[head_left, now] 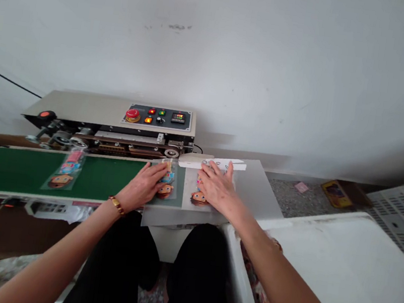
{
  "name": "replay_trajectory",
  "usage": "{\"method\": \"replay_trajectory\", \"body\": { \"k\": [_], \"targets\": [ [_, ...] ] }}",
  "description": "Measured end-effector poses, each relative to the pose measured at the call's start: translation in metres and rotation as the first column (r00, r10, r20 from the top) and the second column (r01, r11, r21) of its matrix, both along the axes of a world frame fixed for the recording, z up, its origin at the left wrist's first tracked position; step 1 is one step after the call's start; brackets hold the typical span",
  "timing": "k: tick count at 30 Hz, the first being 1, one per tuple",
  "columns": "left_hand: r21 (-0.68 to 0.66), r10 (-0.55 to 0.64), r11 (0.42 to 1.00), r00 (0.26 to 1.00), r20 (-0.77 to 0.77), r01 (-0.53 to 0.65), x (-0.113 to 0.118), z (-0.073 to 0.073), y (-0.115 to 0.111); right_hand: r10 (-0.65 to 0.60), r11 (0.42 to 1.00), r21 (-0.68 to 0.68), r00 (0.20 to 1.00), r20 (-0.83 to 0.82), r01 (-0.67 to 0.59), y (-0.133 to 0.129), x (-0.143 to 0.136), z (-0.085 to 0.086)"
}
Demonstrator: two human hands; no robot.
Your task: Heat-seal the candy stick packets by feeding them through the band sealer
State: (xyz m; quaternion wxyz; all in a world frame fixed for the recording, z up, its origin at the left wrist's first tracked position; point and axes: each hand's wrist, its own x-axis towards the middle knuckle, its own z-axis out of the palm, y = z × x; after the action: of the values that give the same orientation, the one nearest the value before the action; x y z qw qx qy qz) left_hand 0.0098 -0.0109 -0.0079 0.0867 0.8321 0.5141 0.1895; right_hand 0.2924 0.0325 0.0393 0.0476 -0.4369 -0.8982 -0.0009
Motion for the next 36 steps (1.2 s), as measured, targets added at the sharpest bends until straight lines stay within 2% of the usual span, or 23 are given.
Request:
{"method": "replay_trajectory", "body": {
  "k": [2,4,6,7,8,10,12,14,16,17,19,22,26,32,36],
  "targets": [
    [-0.027,0.007,1.0,1.0,0.006,-0.007,-0.03,0.0,-0.003,0.044,0.999,0.003,0.999,-0.016,-0.044,0.003,-0.011,-0.001],
    [-0.025,0.063,0.998,0.998,-0.022,-0.064,-0.055,0.0,-0.007,0.086,0.996,-0.001,0.996,-0.019,-0.086,0.007,-0.022,-0.001],
    [0.047,0.194,0.98,0.979,-0.062,-0.191,-0.064,0.002,-0.009,0.121,0.992,-0.022,0.992,-0.018,-0.122,0.011,-0.031,0.0],
    [0.094,0.26,0.963,0.963,-0.069,-0.253,-0.061,0.003,-0.01,0.132,0.99,-0.038,0.991,-0.021,-0.132,0.012,-0.034,0.0],
    [0.132,0.299,0.948,0.952,-0.062,-0.289,-0.052,0.004,-0.009,0.132,0.99,-0.052,0.991,-0.032,-0.133,0.013,-0.036,0.0],
    [0.153,0.261,0.955,0.965,-0.032,-0.254,-0.019,0.007,-0.006,0.118,0.991,-0.054,0.991,-0.07,-0.122,0.013,-0.034,0.001],
    [0.114,0.109,0.988,0.994,-0.008,-0.107,0.023,0.009,0.001,0.092,0.995,-0.025,0.991,-0.095,-0.095,0.01,-0.024,0.003],
    [0.079,-0.001,0.997,1.0,-0.004,0.002,0.059,0.009,0.008,0.046,0.999,-0.002,0.996,-0.079,-0.046,0.006,-0.009,0.004],
    [0.054,-0.044,0.998,0.999,-0.012,0.044,0.077,0.007,0.013,-0.006,1.0,-0.003,0.999,-0.032,0.005,0.002,0.006,0.003],
    [0.046,-0.047,0.998,0.999,-0.016,0.048,0.078,0.005,0.014,-0.02,1.0,-0.003,1.0,-0.012,0.02,0.0,0.013,0.001],
    [0.034,-0.038,0.999,0.999,-0.019,0.039,0.067,0.002,0.014,-0.017,1.0,0.0,1.0,0.002,0.017,-0.003,0.023,-0.003],
    [0.013,-0.025,1.0,1.0,-0.006,0.025,0.035,0.001,0.011,0.007,1.0,0.001,1.0,-0.017,-0.007,-0.002,0.024,-0.01],
    [-0.035,-0.094,0.995,0.995,0.037,0.096,0.005,0.007,0.006,0.016,1.0,-0.016,0.999,-0.05,-0.017,0.002,0.016,-0.012],
    [-0.093,-0.223,0.97,0.975,0.012,0.224,0.007,0.018,-0.012,0.005,1.0,-0.022,0.996,-0.089,-0.007,0.0,0.016,-0.009],
    [-0.088,-0.197,0.977,0.98,-0.001,0.196,0.013,0.015,-0.022,-0.044,0.999,-0.029,0.991,-0.125,0.041,0.004,0.001,0.0]
  ]
}}
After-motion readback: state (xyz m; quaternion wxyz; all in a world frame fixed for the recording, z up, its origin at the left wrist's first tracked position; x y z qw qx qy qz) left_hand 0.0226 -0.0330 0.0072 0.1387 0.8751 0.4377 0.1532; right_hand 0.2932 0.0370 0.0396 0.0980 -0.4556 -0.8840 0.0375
